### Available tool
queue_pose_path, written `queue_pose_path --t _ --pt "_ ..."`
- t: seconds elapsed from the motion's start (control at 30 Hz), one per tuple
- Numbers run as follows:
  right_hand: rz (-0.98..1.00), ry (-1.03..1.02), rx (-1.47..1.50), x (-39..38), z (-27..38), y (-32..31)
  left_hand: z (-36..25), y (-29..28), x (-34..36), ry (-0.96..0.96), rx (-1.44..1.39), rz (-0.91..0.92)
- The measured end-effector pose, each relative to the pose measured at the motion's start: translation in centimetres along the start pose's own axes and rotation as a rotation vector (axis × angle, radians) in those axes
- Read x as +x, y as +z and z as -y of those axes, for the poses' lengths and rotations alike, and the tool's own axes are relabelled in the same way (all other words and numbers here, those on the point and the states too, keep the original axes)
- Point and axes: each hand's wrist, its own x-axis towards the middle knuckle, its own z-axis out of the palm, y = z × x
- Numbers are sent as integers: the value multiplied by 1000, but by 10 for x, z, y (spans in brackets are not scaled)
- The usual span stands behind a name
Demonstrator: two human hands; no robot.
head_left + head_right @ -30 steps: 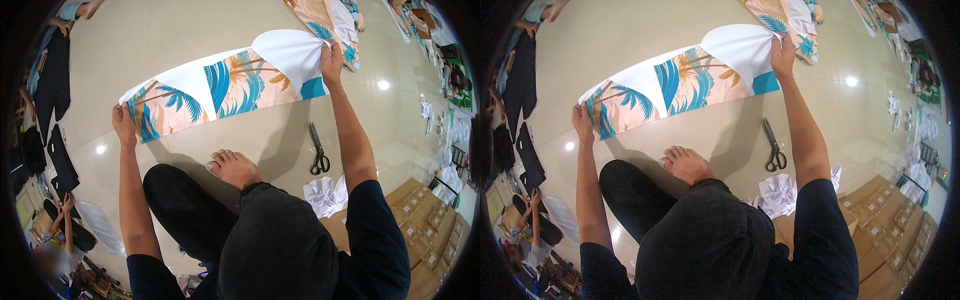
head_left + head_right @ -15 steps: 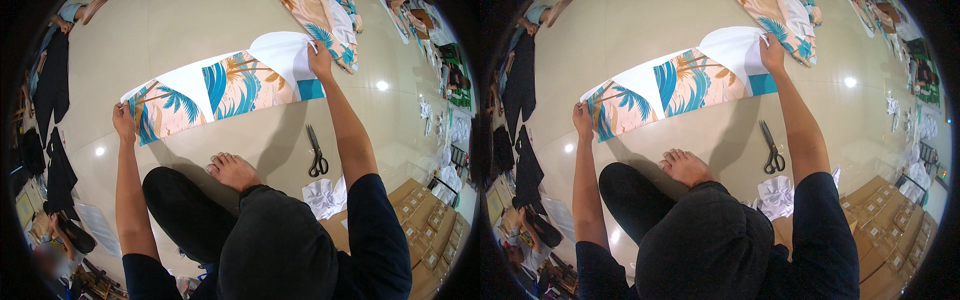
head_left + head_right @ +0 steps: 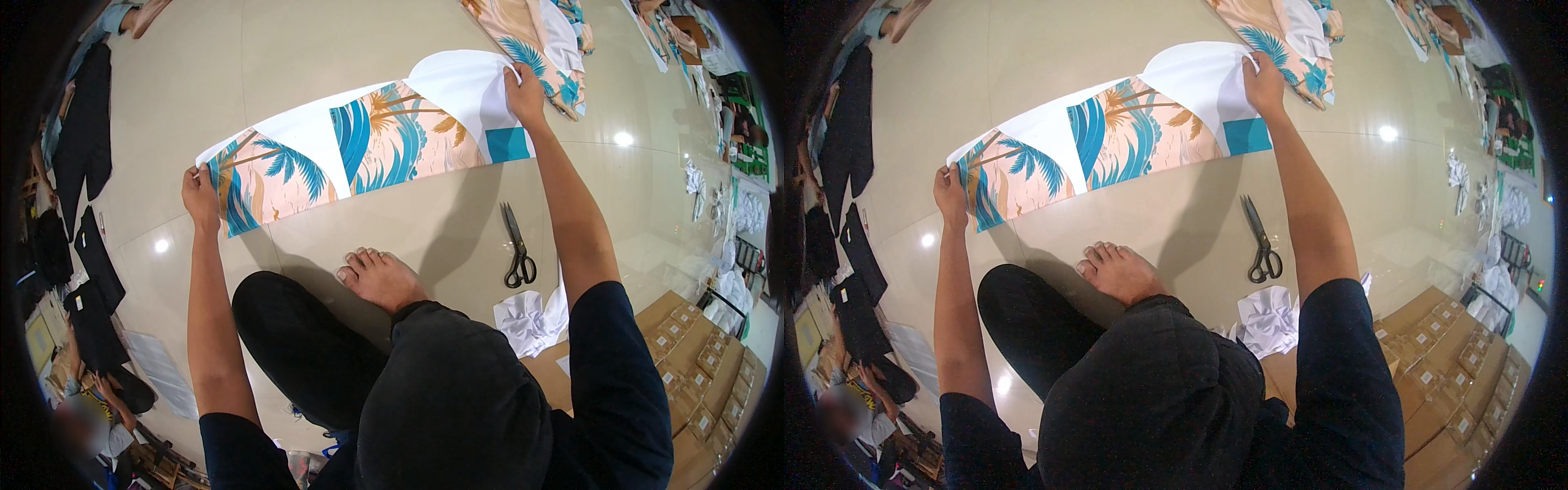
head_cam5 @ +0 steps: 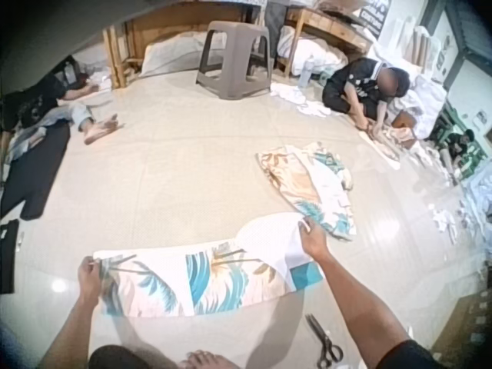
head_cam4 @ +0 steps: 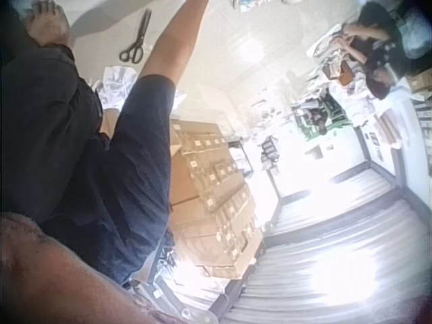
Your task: The person sits on the floor and uses scissors to cut a piece of patterned fabric. They trim the edges and separate sections of the material, handling the fabric with both hands to align and cut it precisely.
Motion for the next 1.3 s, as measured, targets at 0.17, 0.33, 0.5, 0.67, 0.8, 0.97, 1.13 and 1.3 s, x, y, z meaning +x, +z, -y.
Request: queue_pose_path --t 0.17,0.33,0.5,0.67,0.8,0.97,1.13,1.3 --pt "17 -8 -5 0 6 -1 1 -2 2 -2 24 -15" --pt "18 -1 -57 1 4 -1 3 3 2 0 33 -13" --pt "14 1 -48 3 7 -3 0 2 3 3 3 -38" --pt "16 2 -31 2 4 -3 5 4 6 3 20 -43" --pt "15 -10 -37 2 3 -4 6 3 7 5 43 -34" --pt "37 59 -33 1 11 -3 7 -4 8 -4 87 -38" --pt "-35 52 -4 2 3 -5 -10 -2 -1 -5 145 -62" --pt "-70 -20 157 -1 -12 -12 -25 -7 -38 36 286 -12"
